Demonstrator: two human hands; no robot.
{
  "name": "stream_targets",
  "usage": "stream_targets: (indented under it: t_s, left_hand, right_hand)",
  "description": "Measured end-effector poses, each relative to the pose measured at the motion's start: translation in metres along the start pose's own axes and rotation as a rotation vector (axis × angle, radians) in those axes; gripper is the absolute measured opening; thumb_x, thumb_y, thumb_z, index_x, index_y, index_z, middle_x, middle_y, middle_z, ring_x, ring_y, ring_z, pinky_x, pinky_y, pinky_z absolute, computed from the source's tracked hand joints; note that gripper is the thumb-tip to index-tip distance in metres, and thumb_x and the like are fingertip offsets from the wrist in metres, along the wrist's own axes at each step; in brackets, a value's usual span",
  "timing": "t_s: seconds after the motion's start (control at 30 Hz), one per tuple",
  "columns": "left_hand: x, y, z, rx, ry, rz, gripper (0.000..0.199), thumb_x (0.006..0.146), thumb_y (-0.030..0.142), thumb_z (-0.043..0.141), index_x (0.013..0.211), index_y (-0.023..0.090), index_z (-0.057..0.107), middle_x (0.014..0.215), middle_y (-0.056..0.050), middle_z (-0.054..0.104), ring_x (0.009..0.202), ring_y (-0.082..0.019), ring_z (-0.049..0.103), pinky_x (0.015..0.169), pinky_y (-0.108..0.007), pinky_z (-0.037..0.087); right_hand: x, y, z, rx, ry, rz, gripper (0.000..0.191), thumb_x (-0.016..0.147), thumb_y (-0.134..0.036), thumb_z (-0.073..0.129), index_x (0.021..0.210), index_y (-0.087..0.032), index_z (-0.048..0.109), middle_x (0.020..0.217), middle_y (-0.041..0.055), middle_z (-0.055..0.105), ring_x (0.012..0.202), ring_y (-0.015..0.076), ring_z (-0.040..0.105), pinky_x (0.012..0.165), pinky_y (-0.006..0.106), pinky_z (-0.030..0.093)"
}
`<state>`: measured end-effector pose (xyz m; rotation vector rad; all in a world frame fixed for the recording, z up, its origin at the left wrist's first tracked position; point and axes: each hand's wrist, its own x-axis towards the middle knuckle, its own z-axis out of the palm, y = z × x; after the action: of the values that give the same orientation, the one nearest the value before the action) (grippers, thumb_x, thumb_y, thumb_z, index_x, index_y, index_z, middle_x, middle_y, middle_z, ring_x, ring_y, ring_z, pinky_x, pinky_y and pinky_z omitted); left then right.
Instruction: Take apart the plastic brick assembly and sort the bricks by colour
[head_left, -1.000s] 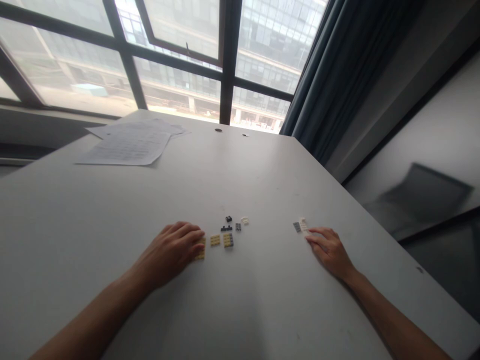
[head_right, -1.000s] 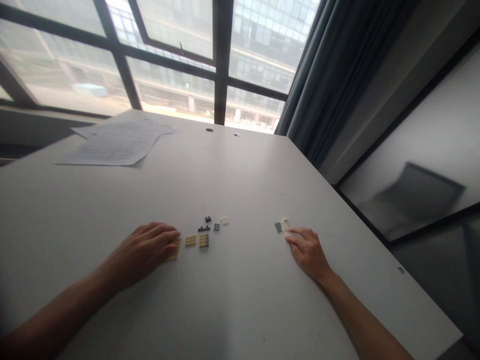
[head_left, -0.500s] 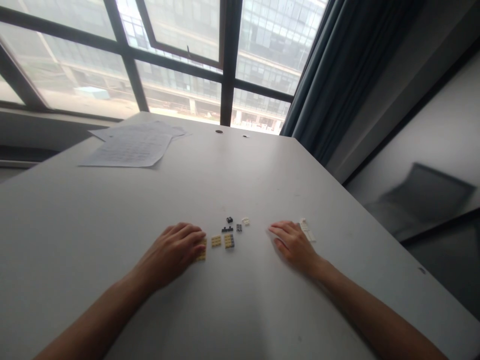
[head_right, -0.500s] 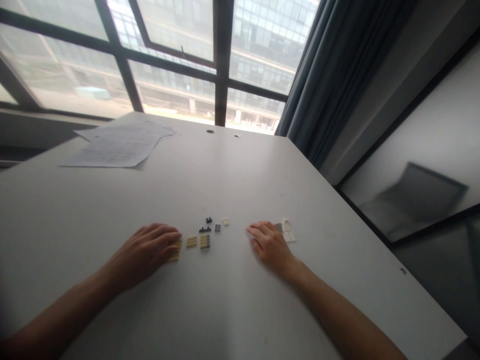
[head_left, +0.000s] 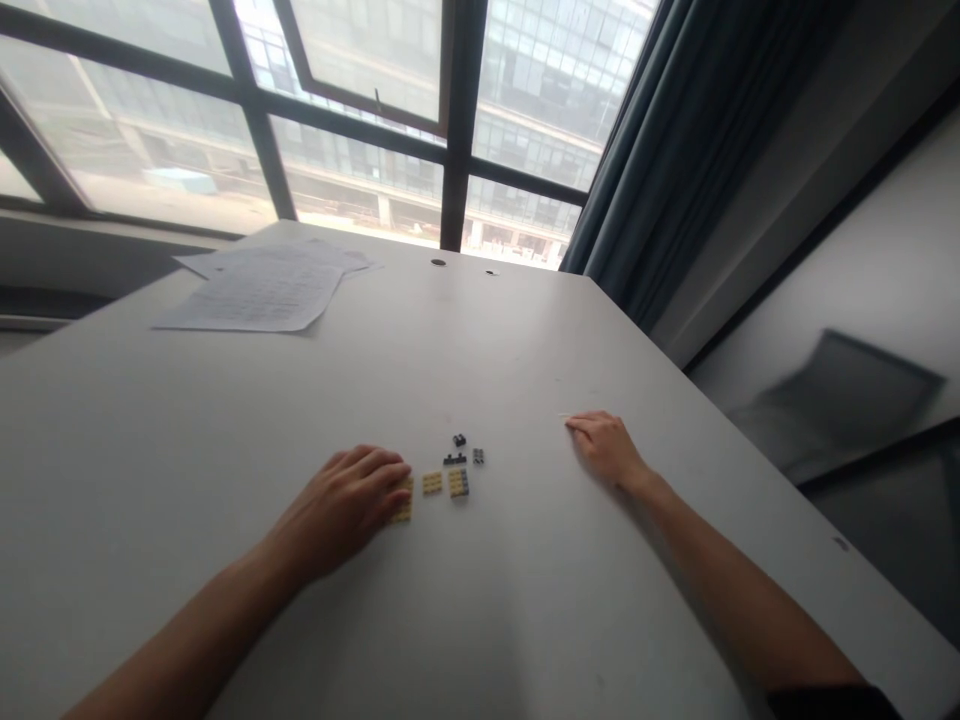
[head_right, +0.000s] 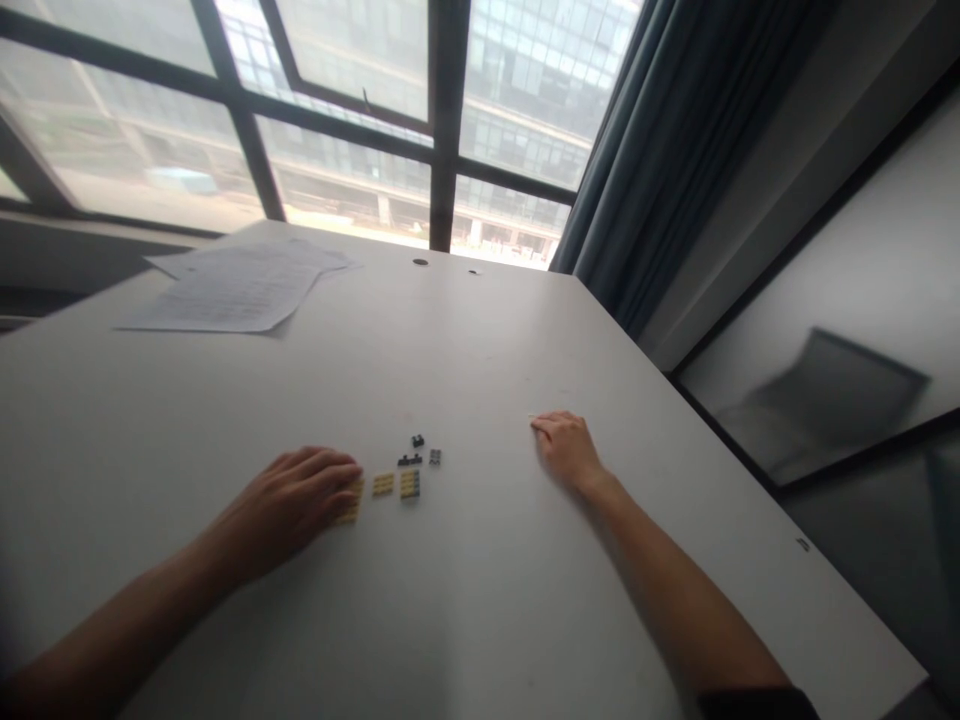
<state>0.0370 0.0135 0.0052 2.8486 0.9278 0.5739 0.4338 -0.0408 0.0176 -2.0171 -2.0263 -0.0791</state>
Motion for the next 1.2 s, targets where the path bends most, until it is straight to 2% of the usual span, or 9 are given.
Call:
stream_targets:
  t_s: [0.1, 0.2, 0.6, 0.73, 0.83, 0.93, 1.07, 1.13, 1.2]
  left_hand:
    - [0.0, 0.0, 0.001, 0.002, 0.002, -0.004, 0.028, 0.092, 0.04, 0.045, 0.104, 0.023, 0.064, 0.11, -0.007, 0.065, 0.101, -0.022, 0.056, 0.088, -0.035, 0.041]
    - [-0.001, -0.002, 0.002, 0.0, 0.013, 0.001, 0.028, 0.092, 0.04, 0.046, 0.105, 0.024, 0.063, 0.11, -0.006, 0.065, 0.101, -0.022, 0.056, 0.089, -0.035, 0.041]
    - [-0.001, -0.001, 0.003, 0.012, 0.024, -0.003, 0.028, 0.092, 0.039, 0.046, 0.106, 0.023, 0.063, 0.11, -0.007, 0.065, 0.101, -0.022, 0.056, 0.088, -0.037, 0.042]
    - [-0.002, -0.002, 0.003, 0.017, 0.053, 0.001, 0.028, 0.092, 0.039, 0.045, 0.107, 0.022, 0.063, 0.11, -0.007, 0.065, 0.101, -0.022, 0.057, 0.089, -0.037, 0.043]
    - [-0.002, -0.002, 0.002, 0.029, 0.065, -0.007, 0.031, 0.093, 0.039, 0.044, 0.111, 0.022, 0.062, 0.114, -0.008, 0.065, 0.104, -0.023, 0.057, 0.091, -0.038, 0.043]
    - [-0.004, 0.001, 0.0, 0.055, 0.04, -0.01, 0.045, 0.091, 0.045, 0.045, 0.128, 0.02, 0.052, 0.131, -0.01, 0.056, 0.119, -0.026, 0.051, 0.1, -0.04, 0.04]
    - [-0.012, 0.012, 0.001, 0.067, -0.087, 0.082, 0.08, 0.088, 0.057, 0.046, 0.15, 0.018, 0.014, 0.153, -0.012, 0.026, 0.14, -0.029, 0.026, 0.114, -0.045, 0.023]
    - [-0.017, 0.017, 0.001, 0.052, -0.164, 0.133, 0.087, 0.086, 0.061, 0.045, 0.15, 0.018, 0.005, 0.155, -0.012, 0.018, 0.142, -0.029, 0.019, 0.116, -0.046, 0.017]
    - [-0.02, 0.021, 0.002, 0.034, -0.214, 0.155, 0.091, 0.084, 0.065, 0.044, 0.15, 0.019, 0.002, 0.156, -0.012, 0.014, 0.143, -0.03, 0.016, 0.117, -0.047, 0.013]
  right_hand:
    - [-0.007, 0.043, -0.008, 0.003, 0.007, 0.064, 0.032, 0.085, -0.015, 0.045, 0.101, -0.021, 0.072, 0.111, 0.0042, 0.07, 0.106, 0.0195, 0.061, 0.097, 0.034, 0.042]
    - [-0.014, 0.062, -0.01, 0.015, 0.016, 0.081, 0.032, 0.083, -0.016, 0.045, 0.098, -0.02, 0.073, 0.108, 0.0039, 0.071, 0.105, 0.0187, 0.062, 0.096, 0.033, 0.044]
    - [-0.024, 0.059, -0.011, 0.09, 0.046, 0.035, 0.03, 0.082, -0.02, 0.047, 0.093, -0.02, 0.074, 0.102, 0.0046, 0.073, 0.1, 0.0208, 0.064, 0.095, 0.037, 0.047]
    - [-0.025, 0.053, -0.016, 0.092, 0.13, 0.028, 0.028, 0.083, -0.022, 0.047, 0.094, -0.02, 0.073, 0.104, 0.0059, 0.072, 0.102, 0.0227, 0.062, 0.096, 0.041, 0.046]
    - [-0.028, 0.031, -0.016, 0.099, 0.196, -0.011, 0.028, 0.085, -0.024, 0.048, 0.099, -0.018, 0.07, 0.107, 0.0081, 0.07, 0.103, 0.0246, 0.061, 0.095, 0.044, 0.046]
    - [-0.037, -0.012, -0.012, 0.137, 0.206, -0.109, 0.032, 0.088, -0.026, 0.047, 0.113, -0.015, 0.064, 0.115, 0.0111, 0.065, 0.108, 0.0248, 0.059, 0.097, 0.045, 0.045]
    - [-0.053, -0.085, -0.002, 0.167, 0.064, -0.302, 0.045, 0.091, -0.034, 0.048, 0.131, -0.014, 0.051, 0.13, 0.0142, 0.057, 0.121, 0.025, 0.05, 0.103, 0.045, 0.042]
    - [-0.058, -0.116, 0.003, 0.159, -0.007, -0.374, 0.055, 0.091, -0.041, 0.048, 0.137, -0.011, 0.044, 0.138, 0.0161, 0.049, 0.129, 0.0263, 0.042, 0.107, 0.044, 0.038]
    - [-0.059, -0.139, 0.009, 0.146, -0.058, -0.424, 0.067, 0.09, -0.05, 0.046, 0.14, -0.005, 0.039, 0.143, 0.0194, 0.042, 0.135, 0.0284, 0.035, 0.111, 0.045, 0.033]
